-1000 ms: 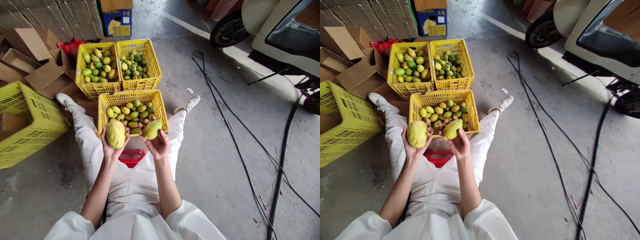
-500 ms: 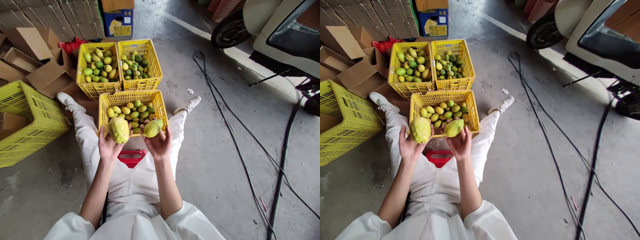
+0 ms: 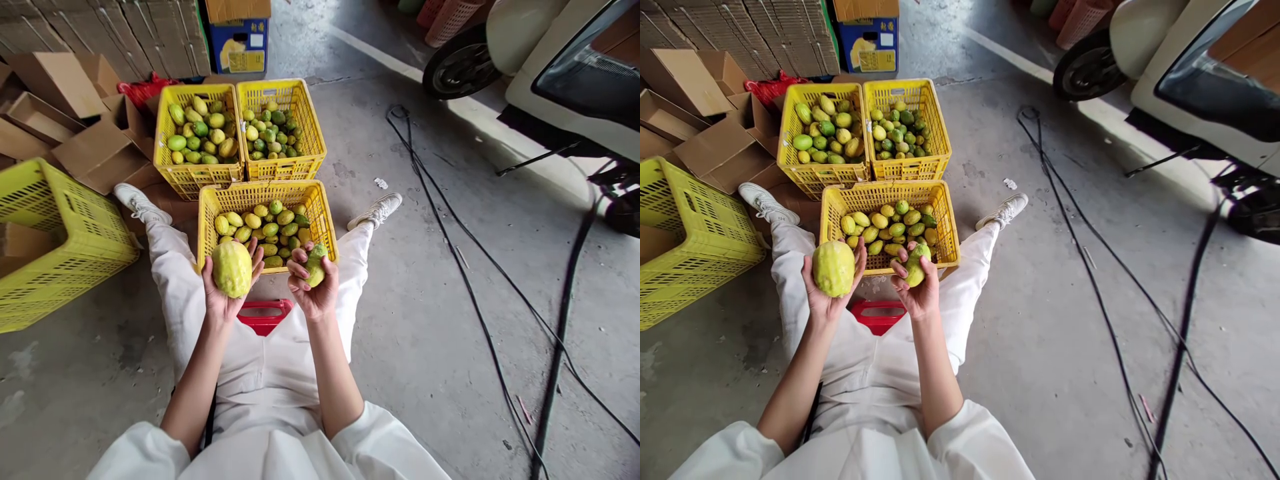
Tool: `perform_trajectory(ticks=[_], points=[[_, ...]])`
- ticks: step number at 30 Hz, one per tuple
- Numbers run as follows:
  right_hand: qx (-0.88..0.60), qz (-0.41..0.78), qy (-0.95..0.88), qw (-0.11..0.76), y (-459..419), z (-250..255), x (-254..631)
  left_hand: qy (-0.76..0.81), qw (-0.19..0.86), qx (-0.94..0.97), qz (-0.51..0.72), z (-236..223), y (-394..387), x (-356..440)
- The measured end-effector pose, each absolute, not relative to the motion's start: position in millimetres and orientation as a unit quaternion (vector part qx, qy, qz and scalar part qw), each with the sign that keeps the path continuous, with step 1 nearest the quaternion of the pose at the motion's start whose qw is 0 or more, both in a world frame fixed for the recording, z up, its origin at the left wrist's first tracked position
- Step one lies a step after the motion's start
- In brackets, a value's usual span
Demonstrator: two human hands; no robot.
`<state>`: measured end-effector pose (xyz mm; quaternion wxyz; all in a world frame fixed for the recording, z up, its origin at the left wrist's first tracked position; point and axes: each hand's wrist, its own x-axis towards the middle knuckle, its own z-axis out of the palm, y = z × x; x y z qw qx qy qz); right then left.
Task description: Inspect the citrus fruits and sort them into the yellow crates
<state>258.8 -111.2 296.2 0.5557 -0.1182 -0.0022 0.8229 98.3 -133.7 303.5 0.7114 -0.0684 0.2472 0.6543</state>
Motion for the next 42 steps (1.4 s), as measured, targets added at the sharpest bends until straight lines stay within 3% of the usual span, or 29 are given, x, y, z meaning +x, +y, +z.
perform_trajectory(ticks=[10,18,30,34,38,42], points=[[-0.226,0.789,-0.073,0.567,-111.8,313.4,263.2,0.246,0.718,-0.047,0.649,318.4,-134.1,93.3],[-0.3,0.83,-0.089,0.462,-108.8,291.7,255.1,0.281,0.705,-0.109,0.642,314.7,-129.8,103.5],[-0.282,0.785,-0.138,0.534,-110.7,310.9,264.9,0.331,0.723,-0.028,0.606,322.3,-133.6,98.1],[-0.286,0.811,-0.09,0.503,-106.2,287.4,262.3,0.336,0.722,-0.021,0.605,298.9,-129.6,97.8],[-0.445,0.798,0.018,0.405,-115.1,244.6,258.2,0.373,0.709,-0.1,0.59,272.5,-135.6,92.4],[-0.486,0.791,0.011,0.372,-115.2,218.2,254.9,0.412,0.692,-0.19,0.562,251.3,-162.2,77.8]])
